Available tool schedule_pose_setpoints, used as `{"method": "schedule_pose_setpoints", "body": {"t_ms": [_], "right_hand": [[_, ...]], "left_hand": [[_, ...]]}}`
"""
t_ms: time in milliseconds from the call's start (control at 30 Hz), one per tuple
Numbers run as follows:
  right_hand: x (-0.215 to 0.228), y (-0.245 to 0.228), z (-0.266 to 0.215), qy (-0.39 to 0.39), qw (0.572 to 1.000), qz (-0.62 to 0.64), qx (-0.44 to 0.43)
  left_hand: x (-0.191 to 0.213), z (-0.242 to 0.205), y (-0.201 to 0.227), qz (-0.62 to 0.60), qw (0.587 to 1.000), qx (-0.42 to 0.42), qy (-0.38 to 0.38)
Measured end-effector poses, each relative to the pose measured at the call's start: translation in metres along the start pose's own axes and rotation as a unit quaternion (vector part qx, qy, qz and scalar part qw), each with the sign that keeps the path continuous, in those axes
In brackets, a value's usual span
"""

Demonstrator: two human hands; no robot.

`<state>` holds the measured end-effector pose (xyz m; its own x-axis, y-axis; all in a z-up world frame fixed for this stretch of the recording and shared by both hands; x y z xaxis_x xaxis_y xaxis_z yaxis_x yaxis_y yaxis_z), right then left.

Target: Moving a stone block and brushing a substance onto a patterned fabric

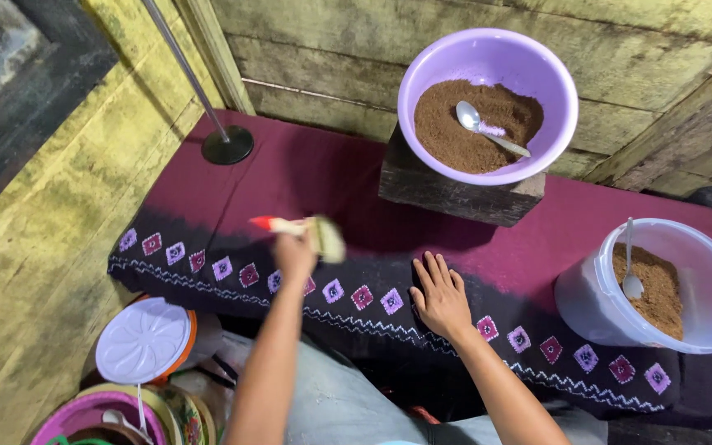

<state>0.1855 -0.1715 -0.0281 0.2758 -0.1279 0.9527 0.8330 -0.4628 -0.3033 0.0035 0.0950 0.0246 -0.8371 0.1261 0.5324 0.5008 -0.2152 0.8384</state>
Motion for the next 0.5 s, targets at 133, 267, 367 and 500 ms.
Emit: {"method": "schedule_pose_setpoints", "body": {"t_ms": [133, 267, 367, 500], "right_hand": [[-0.008, 0.006, -0.005, -0.021, 0.999, -0.024, -0.006], [0.005, -0.002, -0.026, -0.035, 0.998, -0.050, -0.008], [0.001, 0.004, -0.039, -0.055, 0.997, -0.047, -0.026], [-0.007, 0.009, -0.050, 0.016, 0.999, -0.040, 0.012]], "left_hand": [[0.115, 0.034, -0.115, 0.109, 0.983, 0.008, 0.149], [0.223, 0.074, -0.218, 0.255, 0.933, 0.002, 0.255], [0.262, 0.083, -0.210, 0.351, 0.878, 0.094, 0.312], [0.213, 0.107, -0.134, 0.166, 0.951, -0.012, 0.260]]}}
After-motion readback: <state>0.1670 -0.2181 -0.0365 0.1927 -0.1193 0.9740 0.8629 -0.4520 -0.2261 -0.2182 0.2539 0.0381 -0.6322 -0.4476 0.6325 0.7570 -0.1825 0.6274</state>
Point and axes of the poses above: each hand's wrist, its own z-axis towards the middle knuckle, its own x-axis out of the back of the hand, y = z × x, the point moved 4 cm from there along z, towards the middle knuckle, and after that the axes turned 7 degrees about z, right-handed, at the moved point
